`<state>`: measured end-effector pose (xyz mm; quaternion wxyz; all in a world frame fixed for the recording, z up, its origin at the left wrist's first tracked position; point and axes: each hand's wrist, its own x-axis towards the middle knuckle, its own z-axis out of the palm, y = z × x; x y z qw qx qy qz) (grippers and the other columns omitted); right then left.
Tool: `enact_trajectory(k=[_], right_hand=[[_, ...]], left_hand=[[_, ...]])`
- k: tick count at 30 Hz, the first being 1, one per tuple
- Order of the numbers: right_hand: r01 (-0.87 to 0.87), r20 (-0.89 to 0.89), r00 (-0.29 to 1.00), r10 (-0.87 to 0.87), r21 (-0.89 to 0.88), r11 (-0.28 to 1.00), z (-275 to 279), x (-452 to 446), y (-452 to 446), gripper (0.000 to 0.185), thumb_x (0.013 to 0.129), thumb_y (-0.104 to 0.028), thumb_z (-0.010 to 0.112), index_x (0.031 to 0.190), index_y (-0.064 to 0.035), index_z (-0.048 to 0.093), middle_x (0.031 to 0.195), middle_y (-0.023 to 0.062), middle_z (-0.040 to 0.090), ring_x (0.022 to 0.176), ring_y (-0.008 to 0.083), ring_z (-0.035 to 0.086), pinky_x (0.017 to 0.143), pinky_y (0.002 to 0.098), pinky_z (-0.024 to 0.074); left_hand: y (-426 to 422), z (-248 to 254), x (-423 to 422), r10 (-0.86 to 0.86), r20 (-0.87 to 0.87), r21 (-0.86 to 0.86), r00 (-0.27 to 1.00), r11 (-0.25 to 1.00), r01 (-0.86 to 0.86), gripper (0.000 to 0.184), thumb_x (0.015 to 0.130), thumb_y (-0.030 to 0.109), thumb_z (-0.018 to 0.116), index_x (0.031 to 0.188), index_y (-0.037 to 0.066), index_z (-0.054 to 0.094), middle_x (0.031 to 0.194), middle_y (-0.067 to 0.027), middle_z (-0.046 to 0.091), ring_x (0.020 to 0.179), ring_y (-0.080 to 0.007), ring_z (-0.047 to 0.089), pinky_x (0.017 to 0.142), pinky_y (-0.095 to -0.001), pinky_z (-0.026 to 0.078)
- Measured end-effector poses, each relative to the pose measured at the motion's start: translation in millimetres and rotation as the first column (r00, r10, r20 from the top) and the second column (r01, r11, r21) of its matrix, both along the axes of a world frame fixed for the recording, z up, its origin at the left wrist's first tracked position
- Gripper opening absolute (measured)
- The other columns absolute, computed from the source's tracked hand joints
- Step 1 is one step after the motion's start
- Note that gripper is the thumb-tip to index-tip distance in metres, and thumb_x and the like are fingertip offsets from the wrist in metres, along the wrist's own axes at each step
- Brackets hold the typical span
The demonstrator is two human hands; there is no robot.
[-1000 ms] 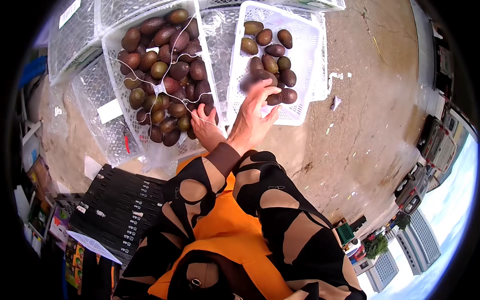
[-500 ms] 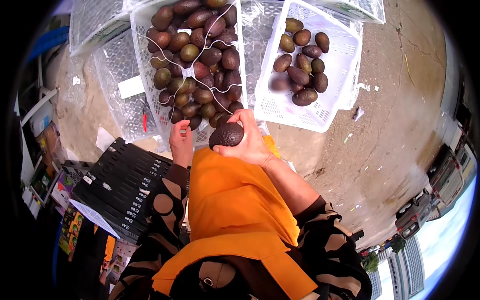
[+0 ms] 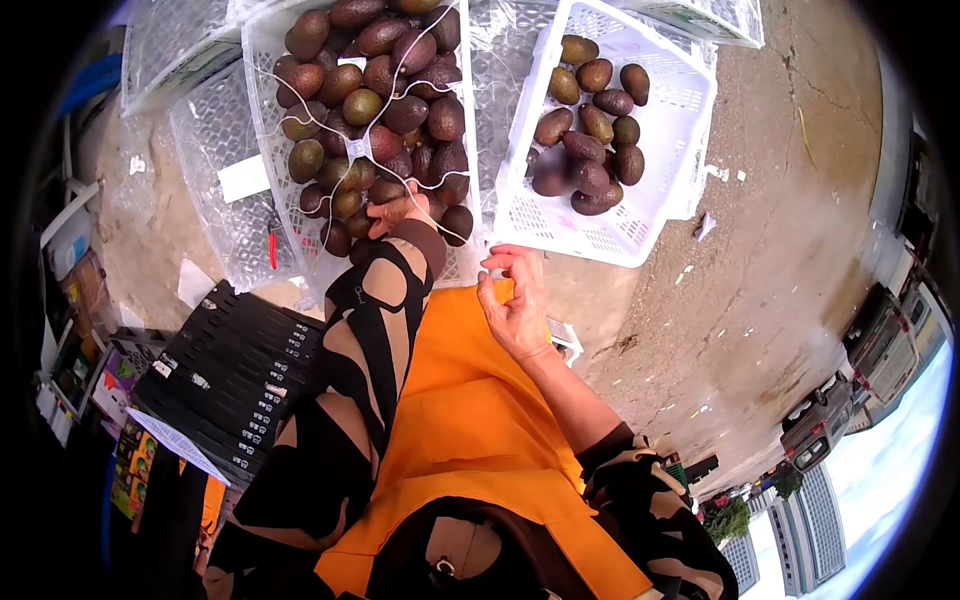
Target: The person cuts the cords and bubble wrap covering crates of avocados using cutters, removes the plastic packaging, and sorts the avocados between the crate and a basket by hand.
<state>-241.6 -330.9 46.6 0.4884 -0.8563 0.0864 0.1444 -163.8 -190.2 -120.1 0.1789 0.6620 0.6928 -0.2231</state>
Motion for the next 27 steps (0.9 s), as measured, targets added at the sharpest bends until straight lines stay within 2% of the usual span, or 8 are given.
enact_trajectory(k=[5,9,14,17,19,21,23,27], right_hand=[[0.169,-0.351,0.933,-0.080,0.233,0.958,-32,-20,35,0.030,0.088,-0.013,0.073,0.114,-0.0065,0.058,0.119,0.0085,0.057,0.105,0.0195,0.059,0.079,0.0314,0.0538],[0.402,-0.735,0.677,0.026,0.399,0.824,-17,17,45,0.054,0.085,-0.029,0.079,0.129,-0.0091,0.053,0.126,0.0065,0.053,0.105,0.0177,0.058,0.077,0.0314,0.0549],[0.611,-0.706,0.706,0.054,0.646,0.457,7,20,-6,0.071,0.084,-0.040,0.076,0.141,-0.0091,0.045,0.136,0.0109,0.050,0.115,0.0229,0.057,0.086,0.0380,0.0556],[0.731,-0.709,0.680,-0.188,0.635,0.248,10,47,-78,0.067,0.086,-0.036,0.073,0.140,-0.0062,0.046,0.131,0.0126,0.055,0.117,0.0251,0.058,0.093,0.0435,0.0538],[0.699,-0.603,0.697,-0.388,0.454,0.552,-11,71,-130,0.067,0.085,-0.035,0.074,0.138,-0.0042,0.047,0.133,0.0137,0.054,0.117,0.0282,0.058,0.097,0.0415,0.0505],[0.448,-0.360,0.794,-0.489,-0.196,0.872,-36,95,-154,0.070,0.085,-0.036,0.075,0.138,-0.0013,0.046,0.135,0.0180,0.054,0.120,0.0324,0.057,0.100,0.0408,0.0472],[0.175,0.214,0.976,-0.029,-0.704,0.689,-54,85,-160,0.064,0.087,-0.030,0.073,0.137,-0.0005,0.046,0.135,0.0210,0.054,0.122,0.0346,0.054,0.102,0.0392,0.0440],[-0.042,0.127,0.990,0.054,-0.101,0.994,-9,33,-46,0.031,0.086,0.006,0.063,0.116,-0.0023,0.058,0.105,0.0140,0.065,0.090,0.0219,0.065,0.076,0.0295,0.0505]], left_hand=[[15,17,-27,-0.067,0.092,-0.054,0.993,0.996,0.073,0.089,0.077,0.045,0.081,0.145,0.016,0.032,0.128,-0.0217,0.039,0.118,-0.0424,0.045,0.097,-0.0560,0.044],[44,34,-102,0.109,0.779,-0.176,0.618,0.983,0.048,0.077,0.079,0.023,0.078,0.142,0.005,0.038,0.131,-0.0208,0.043,0.117,-0.0349,0.052,0.100,-0.0427,0.045],[-36,201,-86,-0.274,0.899,-0.082,0.341,0.660,0.747,0.075,0.083,0.009,0.071,0.147,0.003,0.033,0.141,-0.0203,0.036,0.128,-0.0358,0.047,0.109,-0.0452,0.039],[-70,202,-65,0.186,0.956,-0.295,0.229,0.590,0.752,0.071,0.086,-0.003,0.061,0.150,0.003,0.030,0.146,-0.0193,0.036,0.134,-0.0340,0.045,0.113,-0.0420,0.035],[-63,165,-78,0.050,0.972,-0.199,0.229,0.693,0.693,0.054,0.088,-0.011,0.050,0.140,0.001,0.042,0.135,-0.0147,0.052,0.130,-0.0251,0.051,0.110,-0.0361,0.038],[-33,98,-107,-0.012,0.941,-0.172,0.339,0.844,0.508,0.042,0.088,-0.011,0.049,0.128,-0.001,0.049,0.128,-0.0133,0.053,0.118,-0.0220,0.055,0.102,-0.0328,0.045],[9,46,-118,-0.260,0.803,-0.087,0.536,0.838,0.538,0.045,0.084,-0.008,0.053,0.128,0.001,0.050,0.121,-0.0153,0.050,0.112,-0.0279,0.054,0.091,-0.0369,0.050],[32,20,-61,-0.567,0.615,-0.126,0.548,0.616,0.778,0.068,0.081,0.018,0.077,0.137,0.002,0.043,0.127,-0.0243,0.050,0.120,-0.0424,0.049,0.103,-0.0475,0.042]])
